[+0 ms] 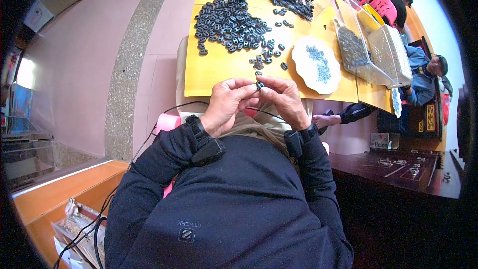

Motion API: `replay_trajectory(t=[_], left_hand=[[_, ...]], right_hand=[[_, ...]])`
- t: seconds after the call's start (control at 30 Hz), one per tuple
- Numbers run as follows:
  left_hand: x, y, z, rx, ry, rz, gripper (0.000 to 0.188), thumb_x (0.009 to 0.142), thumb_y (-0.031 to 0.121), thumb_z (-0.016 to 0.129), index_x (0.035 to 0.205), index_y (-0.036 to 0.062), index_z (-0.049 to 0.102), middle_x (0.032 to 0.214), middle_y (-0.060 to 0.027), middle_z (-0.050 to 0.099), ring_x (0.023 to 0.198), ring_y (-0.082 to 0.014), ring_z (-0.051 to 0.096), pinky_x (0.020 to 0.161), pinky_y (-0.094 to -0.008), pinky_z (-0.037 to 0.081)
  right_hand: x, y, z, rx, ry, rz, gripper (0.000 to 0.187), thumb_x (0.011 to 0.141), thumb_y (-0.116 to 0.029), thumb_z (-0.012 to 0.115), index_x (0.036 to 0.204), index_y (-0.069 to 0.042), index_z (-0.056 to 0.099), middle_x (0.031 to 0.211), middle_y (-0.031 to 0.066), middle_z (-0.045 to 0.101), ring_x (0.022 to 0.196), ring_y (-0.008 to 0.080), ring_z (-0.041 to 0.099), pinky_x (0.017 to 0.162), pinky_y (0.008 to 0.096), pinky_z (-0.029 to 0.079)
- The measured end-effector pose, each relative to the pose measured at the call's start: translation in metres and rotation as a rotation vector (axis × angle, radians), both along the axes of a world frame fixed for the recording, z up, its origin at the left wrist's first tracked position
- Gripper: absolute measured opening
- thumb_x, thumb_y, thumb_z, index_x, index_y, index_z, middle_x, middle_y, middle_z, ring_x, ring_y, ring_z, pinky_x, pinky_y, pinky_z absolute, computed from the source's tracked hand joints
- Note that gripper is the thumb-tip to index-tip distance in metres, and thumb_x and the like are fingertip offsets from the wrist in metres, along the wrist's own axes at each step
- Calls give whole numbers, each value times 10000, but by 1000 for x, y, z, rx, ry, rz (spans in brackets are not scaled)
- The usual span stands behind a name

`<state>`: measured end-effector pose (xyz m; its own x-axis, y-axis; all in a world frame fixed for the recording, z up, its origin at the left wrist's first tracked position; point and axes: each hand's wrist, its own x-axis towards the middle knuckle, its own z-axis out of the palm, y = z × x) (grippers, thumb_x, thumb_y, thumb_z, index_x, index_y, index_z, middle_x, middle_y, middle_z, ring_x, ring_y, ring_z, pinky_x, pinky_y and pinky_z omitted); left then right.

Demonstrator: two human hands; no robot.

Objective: The person picks up a black plastic cord lock and a small metal spring by hand, inserts the spring into the cord lock, and then places the assembled unit onto the table.

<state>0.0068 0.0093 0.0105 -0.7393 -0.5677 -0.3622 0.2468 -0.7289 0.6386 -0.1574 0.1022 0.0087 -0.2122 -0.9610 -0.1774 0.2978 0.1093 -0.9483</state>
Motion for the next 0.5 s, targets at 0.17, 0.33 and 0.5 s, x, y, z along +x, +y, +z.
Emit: replay_trajectory(t=[0.17, 0.33, 0.5], left_hand=[[0, -1, -2, -3, 1, 1, 137, 901, 50, 632, 1014, -24, 607, 885, -80, 660, 716, -119, 660, 655, -220, 578], [0, 0, -1, -8, -1, 2, 131, 901, 50, 634, 1008, -20, 607, 881, -76, 660, 711, -119, 660, 652, -215, 576], [-1, 1, -3, -18, -3, -3, 133, 898, 49, 639, 1008, -17, 607, 880, -75, 660, 711, -118, 660, 652, -214, 575]], right_hand=[[-2, 0, -1, -12, 34, 7, 354, 876, -24, 662, 1217, 40, 591, 1051, 99, 679, 883, 132, 654, 800, 267, 544], [-1, -1, 1, -8, 12, -8, 346, 859, -4, 675, 1194, 41, 602, 1039, 102, 682, 873, 139, 659, 794, 270, 549], [-2, 0, 0, -18, 26, -14, 352, 849, 0, 684, 1190, 39, 606, 1027, 101, 686, 868, 140, 661, 788, 268, 549]])
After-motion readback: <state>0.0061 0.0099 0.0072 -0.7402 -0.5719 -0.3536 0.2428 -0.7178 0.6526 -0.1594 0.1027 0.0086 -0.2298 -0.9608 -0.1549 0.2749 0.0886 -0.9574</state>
